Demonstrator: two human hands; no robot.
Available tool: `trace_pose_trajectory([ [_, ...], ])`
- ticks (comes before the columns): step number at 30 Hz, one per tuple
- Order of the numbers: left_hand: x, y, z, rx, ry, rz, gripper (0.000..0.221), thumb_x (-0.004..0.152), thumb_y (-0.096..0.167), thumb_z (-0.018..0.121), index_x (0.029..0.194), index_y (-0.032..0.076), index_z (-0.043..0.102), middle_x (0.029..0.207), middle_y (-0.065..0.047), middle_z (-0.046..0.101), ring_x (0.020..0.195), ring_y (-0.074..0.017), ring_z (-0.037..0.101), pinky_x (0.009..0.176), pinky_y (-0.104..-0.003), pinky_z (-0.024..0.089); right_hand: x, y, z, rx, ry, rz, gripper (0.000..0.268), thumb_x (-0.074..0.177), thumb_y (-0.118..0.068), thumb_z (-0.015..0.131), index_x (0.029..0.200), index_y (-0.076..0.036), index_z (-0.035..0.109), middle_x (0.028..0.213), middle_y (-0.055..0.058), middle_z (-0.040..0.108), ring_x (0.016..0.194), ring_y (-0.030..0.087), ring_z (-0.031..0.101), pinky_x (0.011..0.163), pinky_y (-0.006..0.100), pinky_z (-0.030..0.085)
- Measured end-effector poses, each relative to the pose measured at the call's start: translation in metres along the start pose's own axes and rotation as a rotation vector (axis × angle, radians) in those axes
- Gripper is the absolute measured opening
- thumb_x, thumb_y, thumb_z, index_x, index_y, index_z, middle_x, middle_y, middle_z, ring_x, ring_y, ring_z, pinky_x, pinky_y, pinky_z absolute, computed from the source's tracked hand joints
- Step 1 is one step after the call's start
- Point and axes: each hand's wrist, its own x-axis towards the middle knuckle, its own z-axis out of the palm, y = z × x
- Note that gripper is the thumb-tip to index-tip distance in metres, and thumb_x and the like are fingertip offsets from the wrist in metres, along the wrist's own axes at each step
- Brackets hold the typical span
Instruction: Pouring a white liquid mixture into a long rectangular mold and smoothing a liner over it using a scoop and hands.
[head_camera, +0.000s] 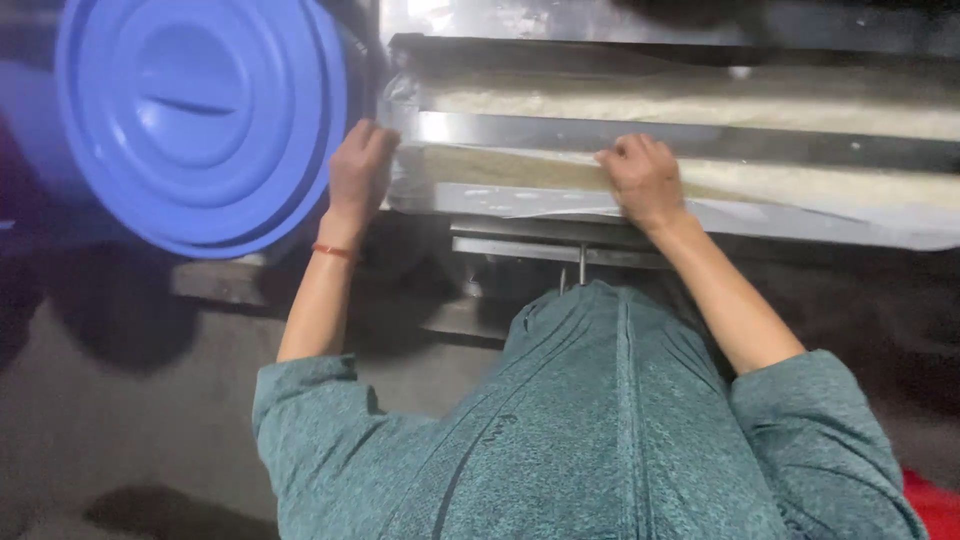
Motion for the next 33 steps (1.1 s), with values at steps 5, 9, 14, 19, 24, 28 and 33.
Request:
trace_pose_trajectory([
  [5, -0.029, -0.008, -0.013, 0.133, -0.029, 0.151, 0.008, 0.104, 0.021, 0.068, 0.097, 0.022, 0.065, 0.086, 0.004, 0.053, 0.073, -0.0136, 0.057, 0.064, -0.024, 0.051, -0.085, 0.092, -0.078, -0.22, -0.003, 0.029, 0.02, 0.109, -0.024, 0.072, 0.091, -0.018, 0.069, 0.101, 0.001, 0.063, 0.092, 0.02, 0.064, 0.082, 0.033, 0.051],
  [9, -0.045, -0.008, -0.016, 0.161, -0.059, 0.239, 0.013, 0.101, 0.013, 0.067, 0.093, 0.022, 0.063, 0.085, 0.002, 0.052, 0.071, -0.0166, 0.057, 0.063, -0.027, 0.05, -0.131, 0.099, -0.121, -0.261, 0.045, 0.04, 0.028, 0.114, -0.028, 0.073, 0.089, -0.016, 0.07, 0.094, 0.002, 0.058, 0.085, 0.024, 0.061, 0.081, 0.035, 0.053],
  [14, -0.069, -0.018, -0.009, 0.243, -0.104, 0.293, 0.017, 0.099, 0.009, 0.065, 0.087, 0.02, 0.059, 0.085, -0.002, 0.051, 0.071, -0.021, 0.056, 0.069, -0.033, 0.049, -0.165, 0.084, -0.119, -0.269, 0.014, 0.019, 0.024, 0.111, -0.017, 0.058, 0.123, -0.029, 0.074, 0.107, 0.005, 0.062, 0.102, 0.024, 0.065, 0.086, 0.036, 0.051],
  [19, -0.086, -0.019, -0.013, 0.354, -0.255, 0.086, 0.005, 0.091, 0.013, 0.063, 0.088, 0.017, 0.061, 0.091, -0.004, 0.055, 0.072, -0.0258, 0.053, 0.067, -0.037, 0.042, -0.23, 0.145, -0.162, -0.213, -0.075, 0.469, 0.021, 0.11, -0.015, 0.063, 0.125, -0.013, 0.076, 0.111, 0.02, 0.072, 0.098, 0.041, 0.066, 0.084, 0.05, 0.048],
  [24, -0.071, -0.006, 0.018, 0.035, -0.267, -0.383, 0.027, 0.095, 0.015, 0.066, 0.121, 0.006, 0.066, 0.113, -0.016, 0.064, 0.103, -0.0365, 0.059, 0.084, -0.049, 0.048, -0.197, 0.115, -0.202, -0.291, -0.059, 0.517, 0.063, 0.092, 0.007, 0.081, 0.15, 0.011, 0.056, 0.138, 0.033, 0.053, 0.118, 0.051, 0.053, 0.095, 0.06, 0.044],
  [28, -0.044, 0.017, 0.044, -0.499, -0.309, -1.074, 0.042, 0.091, 0.041, 0.059, 0.123, 0.014, 0.061, 0.122, -0.003, 0.063, 0.112, -0.02, 0.057, 0.097, -0.035, 0.044, -0.21, 0.107, -0.178, 0.031, -0.263, 0.671, 0.069, 0.106, -0.007, 0.061, 0.162, 0.015, 0.026, 0.162, 0.041, 0.031, 0.148, 0.054, 0.028, 0.121, 0.061, 0.02],
  [33, -0.106, -0.048, 0.085, -0.743, 0.388, -1.293, 0.02, 0.069, 0.006, 0.087, 0.085, 0.011, 0.075, 0.08, -0.004, 0.076, 0.074, -0.0098, 0.069, 0.073, -0.023, 0.057, -0.231, 0.113, -0.167, 0.102, -0.212, 0.683, 0.067, 0.109, 0.003, 0.063, 0.161, 0.016, 0.022, 0.161, 0.045, 0.027, 0.148, 0.058, 0.026, 0.123, 0.06, 0.02],
])
